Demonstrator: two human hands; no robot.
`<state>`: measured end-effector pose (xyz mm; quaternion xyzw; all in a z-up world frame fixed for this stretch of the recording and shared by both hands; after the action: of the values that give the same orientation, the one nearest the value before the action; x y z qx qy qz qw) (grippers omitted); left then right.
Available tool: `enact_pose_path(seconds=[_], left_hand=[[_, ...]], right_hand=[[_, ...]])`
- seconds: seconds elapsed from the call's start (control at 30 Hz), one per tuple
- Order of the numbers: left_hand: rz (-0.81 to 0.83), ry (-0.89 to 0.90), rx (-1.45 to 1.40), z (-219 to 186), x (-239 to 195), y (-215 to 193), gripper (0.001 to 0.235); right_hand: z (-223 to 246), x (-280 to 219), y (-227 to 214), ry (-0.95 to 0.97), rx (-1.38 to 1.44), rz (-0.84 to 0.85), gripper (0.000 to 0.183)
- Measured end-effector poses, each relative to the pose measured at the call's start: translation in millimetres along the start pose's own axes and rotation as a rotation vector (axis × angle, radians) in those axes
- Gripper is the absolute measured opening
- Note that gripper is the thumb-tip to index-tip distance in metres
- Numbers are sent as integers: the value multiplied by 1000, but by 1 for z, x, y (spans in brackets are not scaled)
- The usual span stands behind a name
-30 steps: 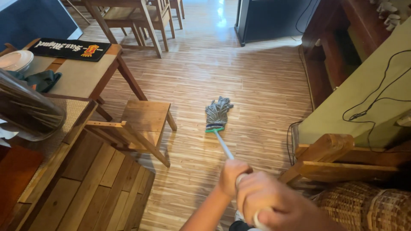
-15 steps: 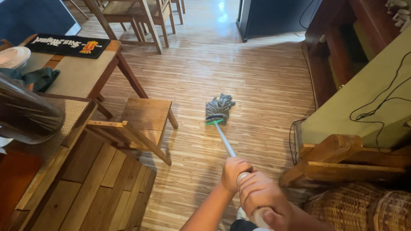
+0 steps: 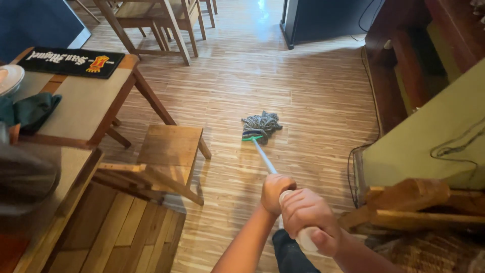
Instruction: Mopping the wooden-style tiled floor in a restaurant area.
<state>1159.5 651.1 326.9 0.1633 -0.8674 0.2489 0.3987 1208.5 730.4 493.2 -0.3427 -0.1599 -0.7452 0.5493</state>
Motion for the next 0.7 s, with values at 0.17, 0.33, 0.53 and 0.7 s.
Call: enact_pose_path(seconds=[0.17, 0.33, 0.53, 0.7], left_hand=[[3, -23, -17, 61, 34, 7, 26], [-35, -136, 56, 156, 80, 13, 27], [-91, -204, 151, 248, 163, 32, 21], [-159, -129, 154, 297, 226, 61, 21]], right_hand=[[-49, 22, -40, -49, 31, 9, 57], [-113, 62, -107, -81, 65, 27, 60], [-180, 114, -208, -43, 87, 45, 60], [-212, 143, -290, -62, 138, 33, 56]])
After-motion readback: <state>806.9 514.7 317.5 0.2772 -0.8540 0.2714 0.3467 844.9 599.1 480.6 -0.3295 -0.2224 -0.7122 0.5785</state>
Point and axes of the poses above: each hand's wrist, its own x-axis towards the middle knuckle, its own y-axis out of the palm, z = x × y, the point moved 10 cm from there along x, towards the middle knuckle, and after that the axes turned 7 degrees about x, right-handed, at the moved point
